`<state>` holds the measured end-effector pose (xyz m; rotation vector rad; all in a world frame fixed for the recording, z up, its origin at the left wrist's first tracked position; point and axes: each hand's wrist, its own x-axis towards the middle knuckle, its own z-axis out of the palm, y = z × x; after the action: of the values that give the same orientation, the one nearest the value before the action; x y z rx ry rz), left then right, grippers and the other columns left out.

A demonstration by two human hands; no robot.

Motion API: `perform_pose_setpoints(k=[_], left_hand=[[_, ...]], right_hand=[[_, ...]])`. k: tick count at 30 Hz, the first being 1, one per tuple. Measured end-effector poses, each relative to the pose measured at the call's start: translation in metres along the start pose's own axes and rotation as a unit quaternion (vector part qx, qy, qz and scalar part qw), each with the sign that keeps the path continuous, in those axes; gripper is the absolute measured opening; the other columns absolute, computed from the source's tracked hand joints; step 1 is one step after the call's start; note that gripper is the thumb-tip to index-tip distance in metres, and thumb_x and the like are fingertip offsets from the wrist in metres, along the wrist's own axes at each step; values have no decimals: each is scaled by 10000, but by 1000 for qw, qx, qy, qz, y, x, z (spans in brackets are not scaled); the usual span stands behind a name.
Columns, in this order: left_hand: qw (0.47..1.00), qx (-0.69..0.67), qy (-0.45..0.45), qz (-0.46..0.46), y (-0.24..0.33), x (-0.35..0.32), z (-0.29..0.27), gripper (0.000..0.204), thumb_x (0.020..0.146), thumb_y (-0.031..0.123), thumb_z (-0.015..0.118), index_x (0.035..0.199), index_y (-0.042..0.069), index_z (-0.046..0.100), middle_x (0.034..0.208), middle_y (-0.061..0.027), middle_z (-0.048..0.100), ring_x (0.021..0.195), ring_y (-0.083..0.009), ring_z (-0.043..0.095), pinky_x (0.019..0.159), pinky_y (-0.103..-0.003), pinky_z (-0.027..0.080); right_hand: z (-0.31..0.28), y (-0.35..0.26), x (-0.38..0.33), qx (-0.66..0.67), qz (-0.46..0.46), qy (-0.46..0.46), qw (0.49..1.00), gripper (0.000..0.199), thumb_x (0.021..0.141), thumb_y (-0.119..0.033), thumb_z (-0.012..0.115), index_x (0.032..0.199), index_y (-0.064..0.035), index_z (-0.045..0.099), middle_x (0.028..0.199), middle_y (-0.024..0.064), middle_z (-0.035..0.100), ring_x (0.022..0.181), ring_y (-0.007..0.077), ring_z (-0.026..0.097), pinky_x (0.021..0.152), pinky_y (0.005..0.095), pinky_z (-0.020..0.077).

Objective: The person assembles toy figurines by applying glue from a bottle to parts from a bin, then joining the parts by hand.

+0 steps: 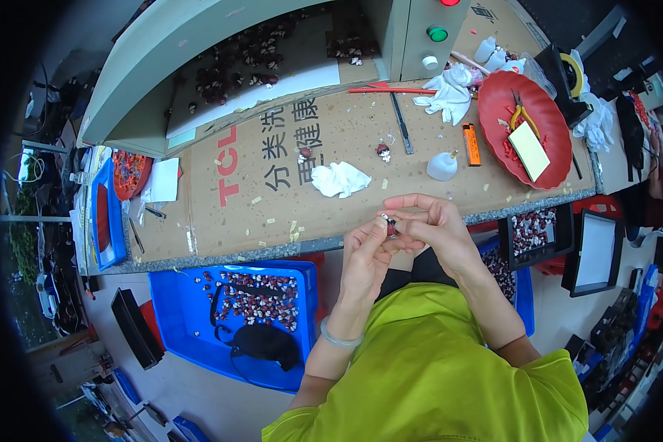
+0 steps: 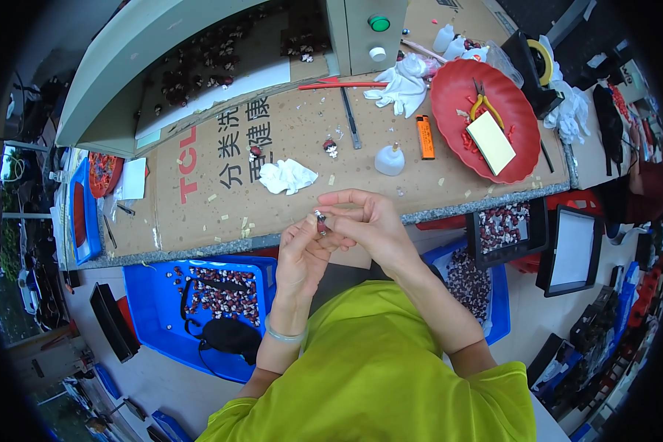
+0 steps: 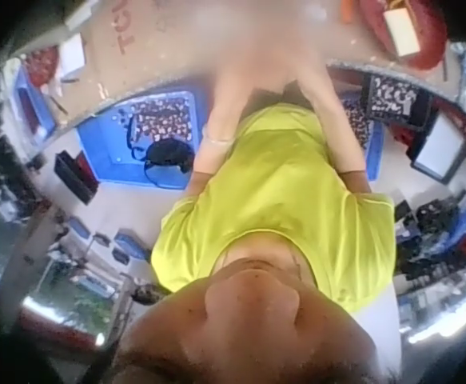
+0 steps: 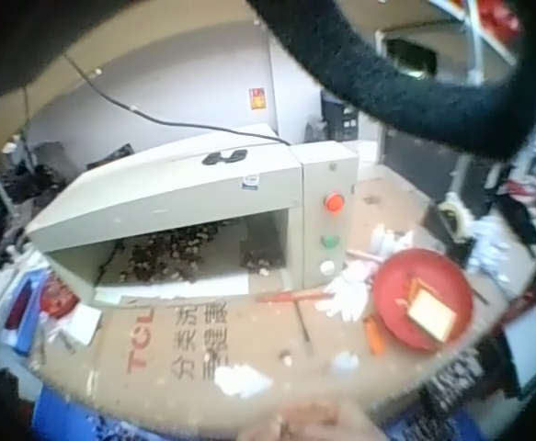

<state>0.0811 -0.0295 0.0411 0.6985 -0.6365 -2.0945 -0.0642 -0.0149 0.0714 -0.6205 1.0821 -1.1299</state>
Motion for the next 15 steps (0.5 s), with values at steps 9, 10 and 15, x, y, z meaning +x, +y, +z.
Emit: perform_pose_setpoints(k=[9, 10, 15], left_hand=[[1000, -10, -3, 3, 3, -1, 7, 340, 957, 233, 452, 970, -68, 609, 861, -167, 666, 752, -287, 674, 707, -354, 521], [1000, -3, -4, 6, 2, -1, 5, 339, 956, 234, 454, 973, -69, 606, 861, -167, 667, 749, -288, 674, 710, -354, 520], [1000, 26, 0, 6, 2, -2, 8, 329, 954, 237, 466, 962, -64, 597, 857, -154, 656, 752, -266, 662, 729, -343, 509]], right_hand=[[-2, -7, -2, -14, 13, -21, 1000, 403, 780, -9, 573, 1171, 73, 524, 990, 147, 669, 627, 56, 602, 516, 171, 473], [-2, -7, -3, -14, 13, -22, 1000, 403, 780, -9, 573, 1171, 73, 524, 990, 147, 669, 627, 56, 602, 516, 171, 473], [-3, -7, -4, 18, 2, -33, 999, 412, 777, -24, 597, 1170, 67, 518, 1004, 152, 668, 654, 56, 606, 551, 180, 483]])
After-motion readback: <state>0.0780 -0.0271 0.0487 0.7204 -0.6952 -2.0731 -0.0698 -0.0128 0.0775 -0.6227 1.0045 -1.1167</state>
